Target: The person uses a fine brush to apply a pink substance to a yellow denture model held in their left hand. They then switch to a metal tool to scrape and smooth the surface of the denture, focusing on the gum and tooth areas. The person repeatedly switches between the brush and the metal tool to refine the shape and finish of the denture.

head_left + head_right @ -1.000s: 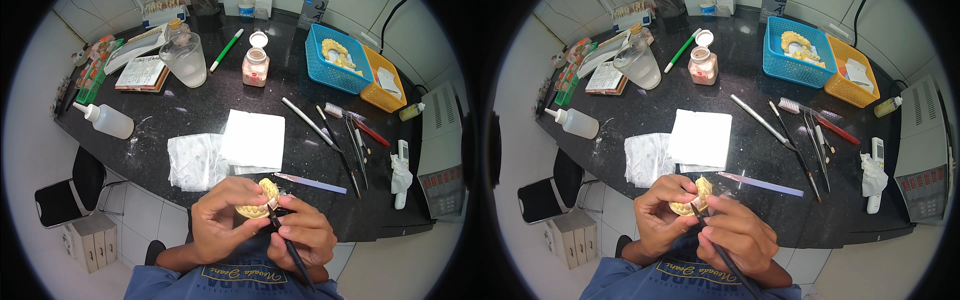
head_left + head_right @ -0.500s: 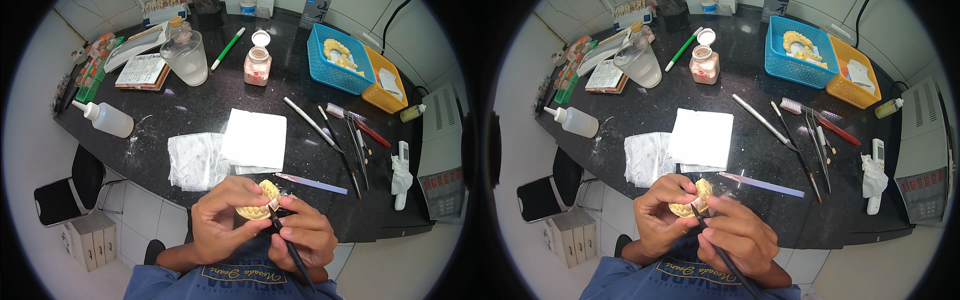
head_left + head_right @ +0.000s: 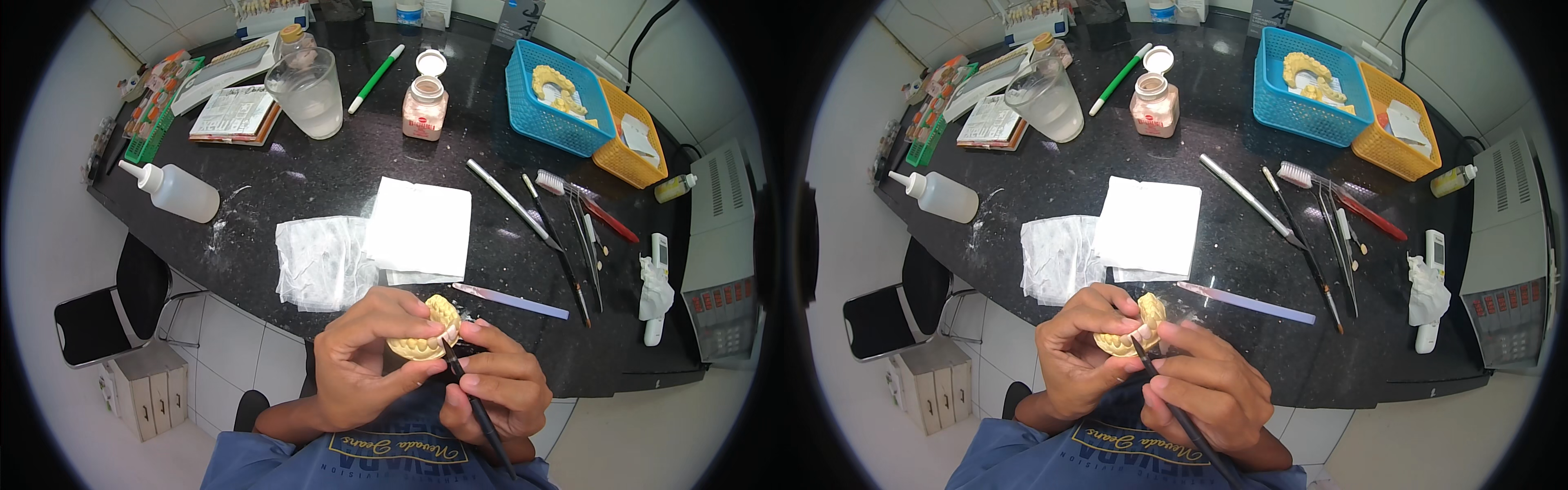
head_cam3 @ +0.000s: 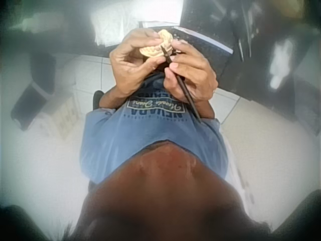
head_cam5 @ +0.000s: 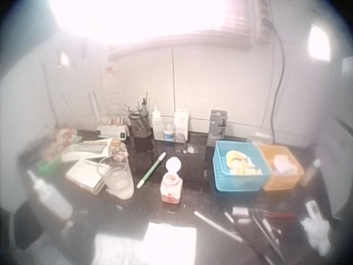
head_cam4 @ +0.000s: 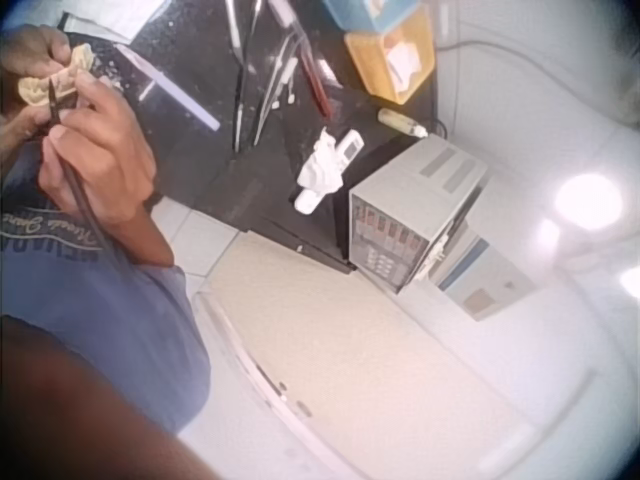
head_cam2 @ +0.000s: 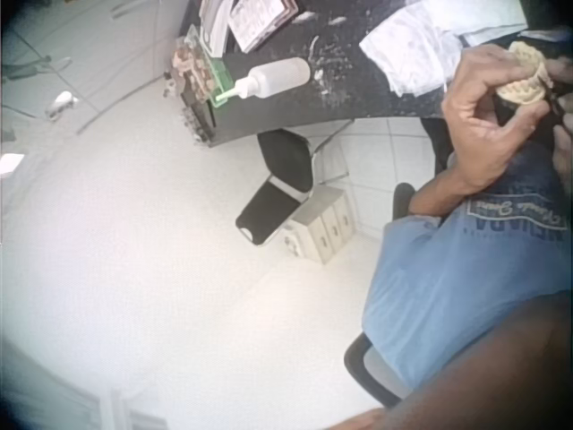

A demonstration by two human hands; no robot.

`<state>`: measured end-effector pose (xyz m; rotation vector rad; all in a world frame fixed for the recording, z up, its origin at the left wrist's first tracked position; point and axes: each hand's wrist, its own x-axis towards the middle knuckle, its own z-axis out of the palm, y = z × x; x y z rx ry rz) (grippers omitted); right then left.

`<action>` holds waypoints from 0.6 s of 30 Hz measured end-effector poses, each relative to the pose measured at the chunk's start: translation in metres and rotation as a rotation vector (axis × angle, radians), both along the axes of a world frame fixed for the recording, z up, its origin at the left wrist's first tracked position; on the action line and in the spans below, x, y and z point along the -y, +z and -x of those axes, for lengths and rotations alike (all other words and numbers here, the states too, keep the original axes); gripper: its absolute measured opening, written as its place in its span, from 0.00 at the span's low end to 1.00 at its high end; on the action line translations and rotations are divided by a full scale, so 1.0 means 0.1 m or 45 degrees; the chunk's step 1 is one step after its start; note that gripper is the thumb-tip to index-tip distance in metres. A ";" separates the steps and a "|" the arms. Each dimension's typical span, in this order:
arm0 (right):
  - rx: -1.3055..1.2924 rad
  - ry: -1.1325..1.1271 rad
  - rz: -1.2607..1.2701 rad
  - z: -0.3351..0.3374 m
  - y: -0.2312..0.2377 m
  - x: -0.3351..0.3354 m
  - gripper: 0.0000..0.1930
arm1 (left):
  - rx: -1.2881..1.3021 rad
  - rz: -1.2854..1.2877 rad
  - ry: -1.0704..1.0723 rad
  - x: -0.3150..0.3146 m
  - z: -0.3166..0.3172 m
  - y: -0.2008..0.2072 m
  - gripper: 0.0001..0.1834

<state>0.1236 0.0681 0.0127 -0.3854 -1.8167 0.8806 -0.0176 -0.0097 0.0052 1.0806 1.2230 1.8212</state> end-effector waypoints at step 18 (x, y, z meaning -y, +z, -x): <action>0.010 -0.007 -0.006 0.00 0.01 0.00 0.10 | -0.004 -0.015 -0.001 0.00 0.00 0.00 0.21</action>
